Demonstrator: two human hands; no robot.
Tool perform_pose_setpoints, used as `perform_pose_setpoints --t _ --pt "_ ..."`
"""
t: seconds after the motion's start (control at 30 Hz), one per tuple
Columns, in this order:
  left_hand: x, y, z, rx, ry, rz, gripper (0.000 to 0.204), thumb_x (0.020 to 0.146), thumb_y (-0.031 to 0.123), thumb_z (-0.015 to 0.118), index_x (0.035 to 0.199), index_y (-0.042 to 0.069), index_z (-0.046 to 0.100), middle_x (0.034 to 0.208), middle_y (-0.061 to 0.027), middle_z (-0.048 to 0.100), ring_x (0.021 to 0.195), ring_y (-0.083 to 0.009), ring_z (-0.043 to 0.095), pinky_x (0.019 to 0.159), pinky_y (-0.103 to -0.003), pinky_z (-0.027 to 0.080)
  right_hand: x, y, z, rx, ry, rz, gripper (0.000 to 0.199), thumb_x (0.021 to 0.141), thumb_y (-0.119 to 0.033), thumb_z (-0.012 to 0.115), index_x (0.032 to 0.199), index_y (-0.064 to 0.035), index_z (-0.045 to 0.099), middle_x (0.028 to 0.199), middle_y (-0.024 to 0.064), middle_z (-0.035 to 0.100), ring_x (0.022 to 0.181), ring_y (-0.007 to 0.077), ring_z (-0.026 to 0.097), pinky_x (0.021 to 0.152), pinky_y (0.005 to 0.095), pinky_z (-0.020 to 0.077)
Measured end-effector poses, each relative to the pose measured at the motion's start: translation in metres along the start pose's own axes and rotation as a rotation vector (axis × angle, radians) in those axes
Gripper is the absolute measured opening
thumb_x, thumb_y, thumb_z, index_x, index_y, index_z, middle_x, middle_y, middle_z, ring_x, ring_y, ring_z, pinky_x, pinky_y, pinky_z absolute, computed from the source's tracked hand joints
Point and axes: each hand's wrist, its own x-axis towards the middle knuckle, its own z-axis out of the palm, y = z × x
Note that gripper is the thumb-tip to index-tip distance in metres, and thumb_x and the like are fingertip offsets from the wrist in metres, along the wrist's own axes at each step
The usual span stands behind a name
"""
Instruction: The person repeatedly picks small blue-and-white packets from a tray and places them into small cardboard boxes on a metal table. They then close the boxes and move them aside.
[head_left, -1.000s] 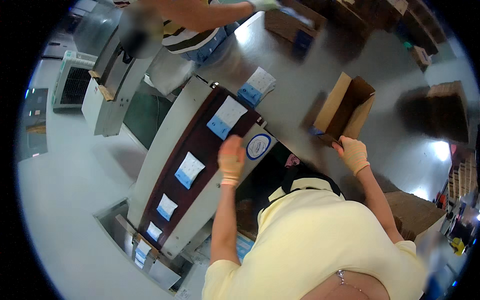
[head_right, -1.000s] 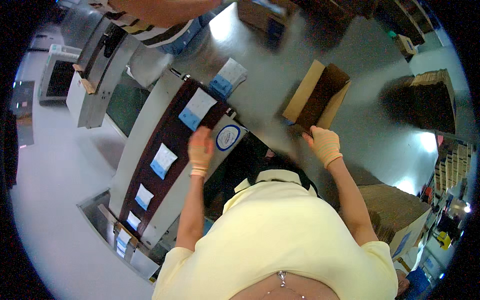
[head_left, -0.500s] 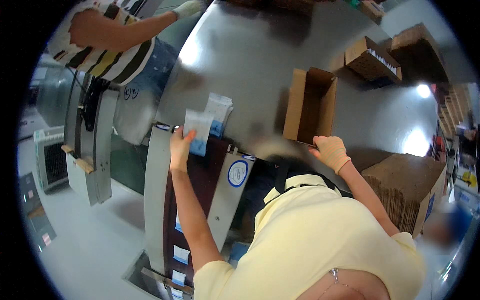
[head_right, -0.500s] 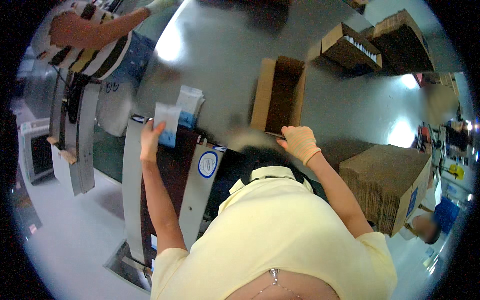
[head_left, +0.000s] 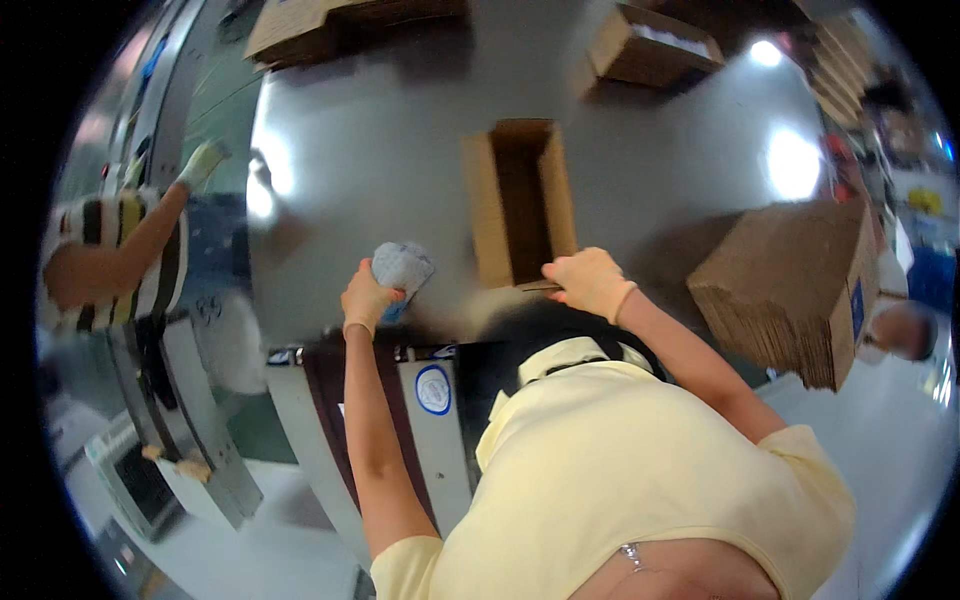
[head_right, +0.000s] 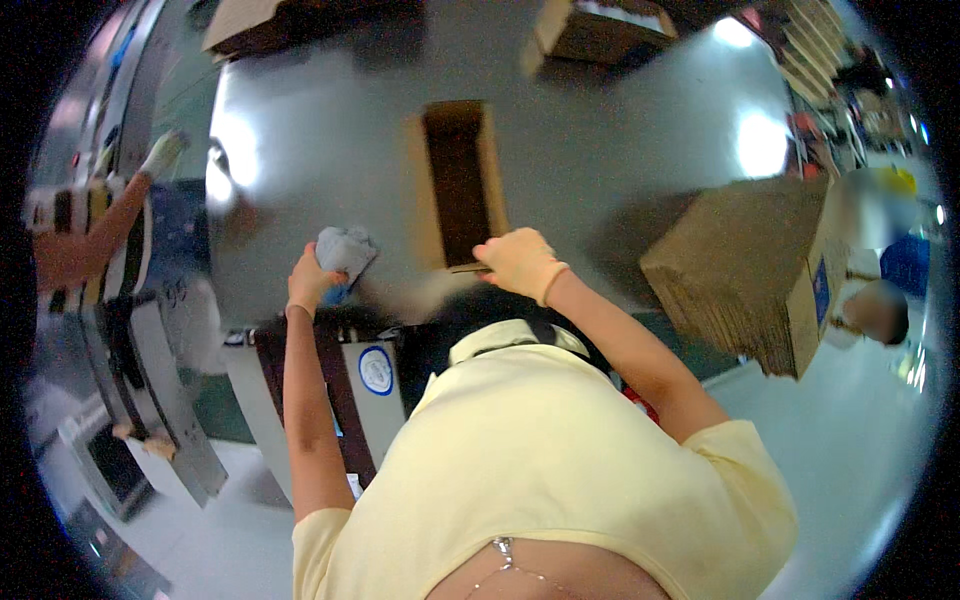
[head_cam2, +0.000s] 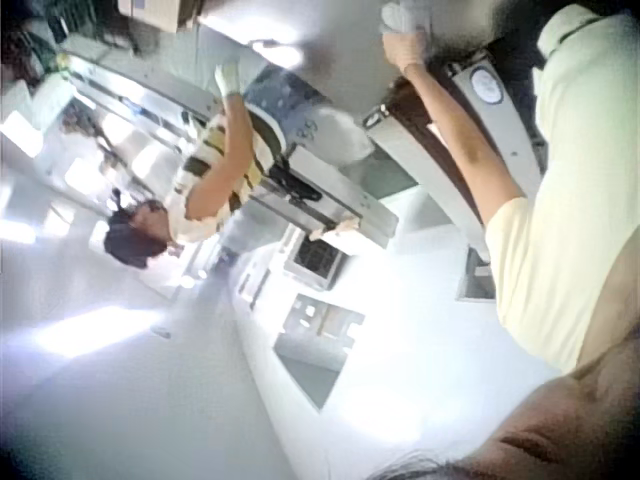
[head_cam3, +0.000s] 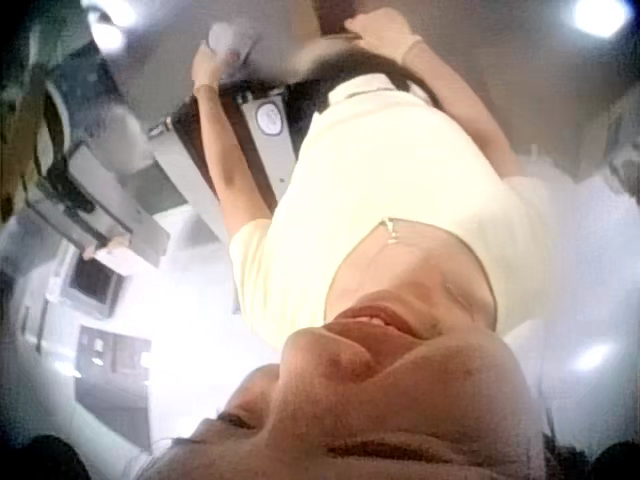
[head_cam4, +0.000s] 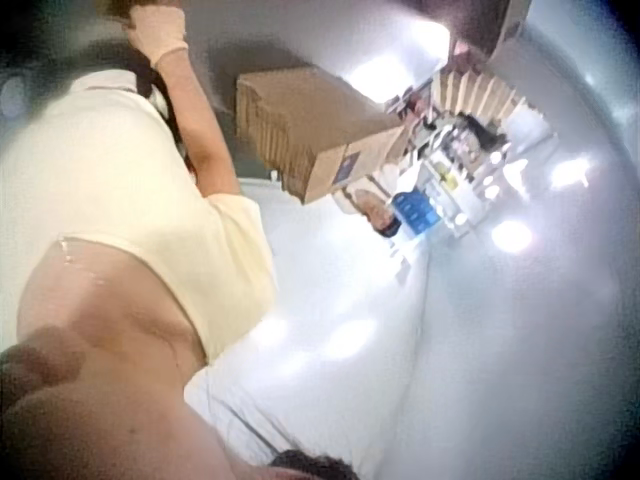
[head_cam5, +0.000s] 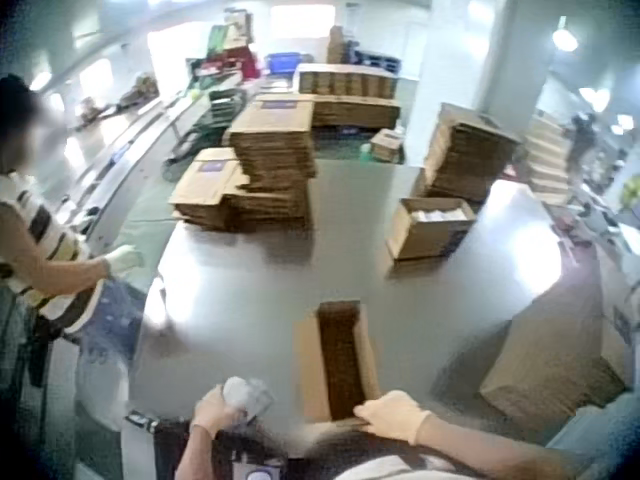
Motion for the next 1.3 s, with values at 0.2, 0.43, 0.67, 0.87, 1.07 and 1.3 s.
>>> perform_pose_setpoints --t 0.2,0.43,0.67,0.87,1.07,1.3 --pt "-0.01 0.095 0.101 0.681 0.436 0.536 0.035 0.078 0.011 0.063 0.113 0.013 0.057 0.114 -0.0082 0.059 0.109 -0.0226 0.053 0.096 -0.037 0.04 -0.005 -0.013 0.018 -0.045 -0.046 -0.032 0.026 0.087 -0.033 0.06 0.096 -0.009 0.066 0.079 0.0093 0.069 0.074 0.0278 0.068 0.061 0.041 0.0538" --pt "-0.036 0.134 0.028 0.649 0.256 0.413 0.043 0.071 0.016 0.069 0.113 0.014 0.059 0.111 -0.0055 0.062 0.113 -0.0236 0.051 0.098 -0.039 0.036 -0.012 -0.013 0.013 -0.025 -0.023 -0.011 0.024 0.088 -0.029 0.06 0.096 -0.0086 0.067 0.076 0.0095 0.068 0.07 0.027 0.067 0.058 0.0408 0.0528" --pt "-0.064 0.111 -0.039 -0.853 0.31 0.443 0.079 0.055 0.005 0.083 0.125 0.009 0.047 0.117 -0.0086 0.058 0.111 -0.0206 0.055 0.093 -0.038 0.048 -0.003 -0.016 0.024 -0.028 0.013 -0.01 0.025 0.087 -0.031 0.06 0.098 -0.0094 0.066 0.077 0.0093 0.067 0.073 0.027 0.067 0.06 0.0411 0.0525" --pt "-0.052 0.156 0.069 -0.757 0.171 0.657 0.084 0.054 0.001 0.083 0.128 0.009 0.044 0.112 -0.0047 0.056 0.112 -0.0174 0.051 0.093 -0.036 0.048 0.004 -0.019 0.04 -0.003 0.162 -0.027 0.022 0.083 -0.032 0.061 0.089 -0.0115 0.068 0.083 0.0085 0.069 0.078 0.0289 0.068 0.067 0.0427 0.0532" --pt "-0.048 0.157 0.094 0.165 0.382 0.593 0.075 0.064 0.038 0.081 0.126 0.009 0.05 0.12 -0.0073 0.056 0.118 -0.0295 0.049 0.106 -0.052 0.028 -0.012 -0.016 0.026 -0.005 0.163 -0.031 0.02 0.084 -0.024 0.061 0.088 -0.0082 0.071 0.087 0.0102 0.07 0.08 0.0277 0.069 0.067 0.0414 0.0547" --pt "-0.077 0.193 0.01 0.328 0.028 0.765 0.108 0.055 0.034 0.086 0.141 0.002 0.03 0.138 -0.0122 0.046 0.132 -0.0307 0.036 0.109 -0.055 0.016 0.0 -0.021 0.04 -0.037 0.118 0.022 0.02 0.084 -0.03 0.059 0.089 -0.0128 0.067 0.09 0.0087 0.068 0.077 0.0275 0.069 0.064 0.0418 0.0542"
